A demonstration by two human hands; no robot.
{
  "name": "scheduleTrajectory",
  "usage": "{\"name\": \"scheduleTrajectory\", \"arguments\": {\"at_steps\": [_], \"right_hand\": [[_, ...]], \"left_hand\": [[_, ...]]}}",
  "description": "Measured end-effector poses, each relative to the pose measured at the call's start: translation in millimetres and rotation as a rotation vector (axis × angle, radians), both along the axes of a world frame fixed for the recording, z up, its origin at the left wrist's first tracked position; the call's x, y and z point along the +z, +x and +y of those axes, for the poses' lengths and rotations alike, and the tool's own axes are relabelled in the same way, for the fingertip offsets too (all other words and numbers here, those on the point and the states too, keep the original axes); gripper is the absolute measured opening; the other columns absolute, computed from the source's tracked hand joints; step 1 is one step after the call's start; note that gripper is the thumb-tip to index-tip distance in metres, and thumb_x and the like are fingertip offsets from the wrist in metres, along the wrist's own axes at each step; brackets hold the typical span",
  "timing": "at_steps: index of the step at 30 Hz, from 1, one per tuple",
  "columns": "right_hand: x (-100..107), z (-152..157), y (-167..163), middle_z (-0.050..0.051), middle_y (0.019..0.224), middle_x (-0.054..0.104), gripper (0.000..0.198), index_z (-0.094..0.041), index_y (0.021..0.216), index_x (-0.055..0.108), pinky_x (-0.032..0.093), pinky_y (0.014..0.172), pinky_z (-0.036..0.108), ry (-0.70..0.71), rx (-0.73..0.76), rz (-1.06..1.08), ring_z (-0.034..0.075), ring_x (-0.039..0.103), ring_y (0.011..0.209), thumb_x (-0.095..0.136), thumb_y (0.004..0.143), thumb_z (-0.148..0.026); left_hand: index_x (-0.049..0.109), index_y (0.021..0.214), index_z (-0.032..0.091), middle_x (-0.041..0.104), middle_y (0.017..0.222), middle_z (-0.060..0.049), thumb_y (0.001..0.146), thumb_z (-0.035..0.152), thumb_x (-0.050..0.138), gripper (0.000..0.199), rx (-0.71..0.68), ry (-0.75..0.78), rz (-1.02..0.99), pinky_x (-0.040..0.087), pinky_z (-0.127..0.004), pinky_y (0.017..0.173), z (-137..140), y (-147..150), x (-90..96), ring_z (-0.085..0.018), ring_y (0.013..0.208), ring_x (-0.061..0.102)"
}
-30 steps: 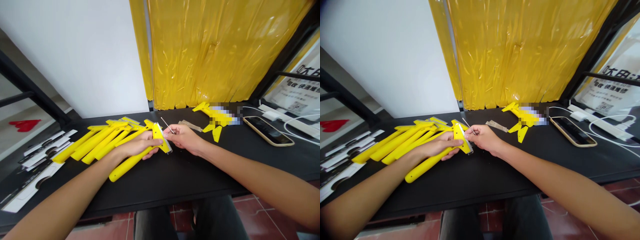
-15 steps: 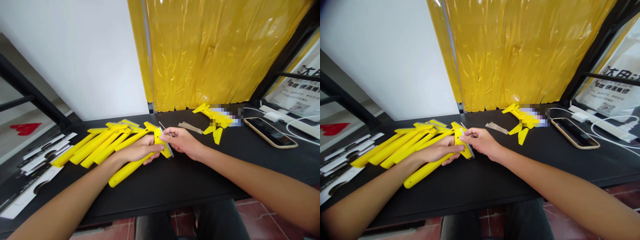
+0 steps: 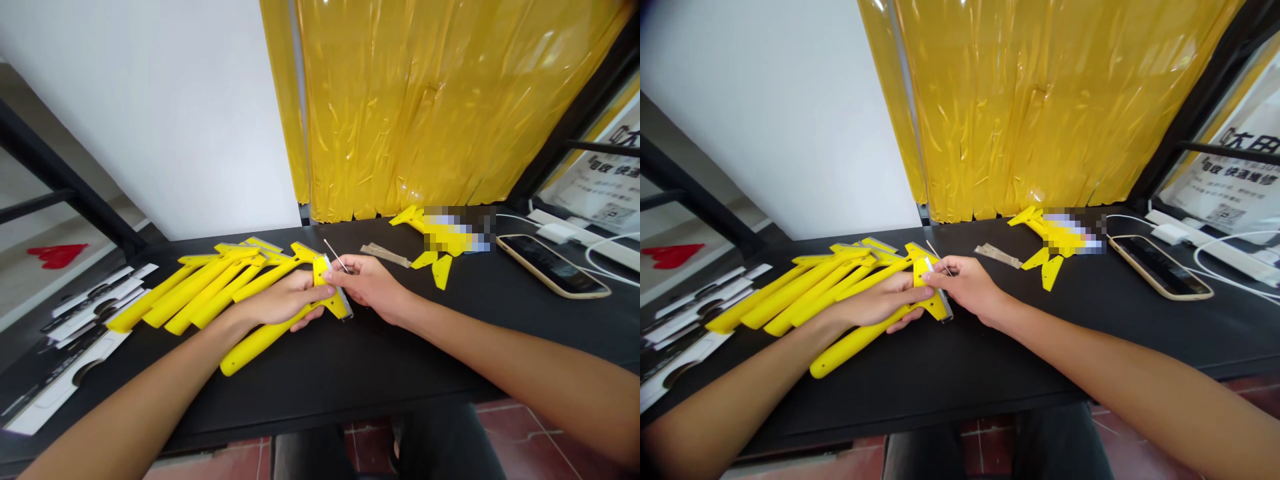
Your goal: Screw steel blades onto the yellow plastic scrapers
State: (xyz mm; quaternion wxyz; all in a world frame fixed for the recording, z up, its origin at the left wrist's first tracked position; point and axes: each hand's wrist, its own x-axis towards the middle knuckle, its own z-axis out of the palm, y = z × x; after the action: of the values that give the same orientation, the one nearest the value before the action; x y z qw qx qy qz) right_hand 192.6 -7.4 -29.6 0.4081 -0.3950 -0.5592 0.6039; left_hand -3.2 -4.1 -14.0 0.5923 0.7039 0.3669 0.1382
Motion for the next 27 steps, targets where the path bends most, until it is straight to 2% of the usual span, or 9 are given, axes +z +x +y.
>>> {"name": "scheduleTrajectory", "arguments": {"at_steps": [8,12,15,17,20,24,27], "right_hand": [[2.0,1.7,2.8,-0.010,0.049,0.038,0.033,-0.020,0.084,0.061,0.012,0.037,0.021,-0.040,0.122,-0.023,0.005,0.025,0.041,0.080,0.075,-0.045],[9.9,9.7,13.5,-0.010,0.051,0.032,0.030,-0.021,0.081,0.059,0.009,0.037,0.022,-0.035,0.072,0.029,0.005,0.019,0.040,0.071,0.084,-0.049],[13.7,25.6,32.3,-0.011,0.050,0.029,0.026,-0.021,0.092,0.066,0.012,0.038,0.023,0.074,-0.071,-0.060,0.006,0.019,0.041,0.070,0.085,-0.045],[10.6,38.1,45.2,-0.007,0.051,0.042,0.024,-0.019,0.089,0.072,0.023,0.043,0.024,0.243,-0.118,-0.251,0.008,0.031,0.044,0.073,0.082,-0.042],[-1.4,51.5,54.8,-0.001,0.062,0.059,0.021,-0.019,0.087,0.077,0.035,0.054,0.026,0.446,-0.022,-0.515,0.012,0.048,0.056,0.072,0.082,-0.039],[-14.2,50.5,46.8,0.001,0.073,0.070,0.018,-0.022,0.089,0.078,0.040,0.062,0.028,0.554,0.041,-0.726,0.015,0.061,0.067,0.071,0.083,-0.037],[-14.0,42.6,37.3,0.000,0.074,0.072,0.020,-0.021,0.087,0.076,0.041,0.062,0.027,0.602,0.026,-0.826,0.016,0.063,0.070,0.076,0.079,-0.040]], "left_hand": [[0.052,0.079,0.017,0.054,0.061,0.002,0.098,0.049,0.051,0.038,-0.027,-0.026,0.021,0.037,-0.019,0.038,2.0,-4.5,-0.8,-0.008,0.040,0.048],[0.053,0.085,0.017,0.054,0.063,0.003,0.098,0.045,0.054,0.031,0.012,-0.087,-0.049,0.037,-0.019,0.037,4.6,-5.5,-0.7,-0.007,0.040,0.048],[0.052,0.085,0.017,0.054,0.063,0.004,0.097,0.042,0.056,0.028,0.043,-0.115,-0.087,0.036,-0.018,0.037,6.3,-6.4,0.2,-0.007,0.039,0.048],[0.052,0.084,0.017,0.053,0.062,0.004,0.096,0.041,0.057,0.028,0.060,-0.111,-0.098,0.036,-0.018,0.038,7.5,-7.7,0.5,-0.007,0.039,0.048],[0.051,0.083,0.016,0.052,0.061,0.004,0.096,0.041,0.057,0.029,0.086,-0.098,-0.094,0.037,-0.019,0.039,9.5,-10.1,0.4,-0.007,0.040,0.049],[0.052,0.084,0.016,0.053,0.061,0.004,0.096,0.042,0.057,0.029,0.093,-0.082,-0.082,0.037,-0.019,0.039,11.1,-11.1,0.1,-0.007,0.039,0.049],[0.052,0.086,0.017,0.054,0.062,0.003,0.096,0.042,0.058,0.028,0.106,-0.082,-0.076,0.036,-0.019,0.038,10.4,-10.0,0.8,-0.007,0.039,0.049]]}}
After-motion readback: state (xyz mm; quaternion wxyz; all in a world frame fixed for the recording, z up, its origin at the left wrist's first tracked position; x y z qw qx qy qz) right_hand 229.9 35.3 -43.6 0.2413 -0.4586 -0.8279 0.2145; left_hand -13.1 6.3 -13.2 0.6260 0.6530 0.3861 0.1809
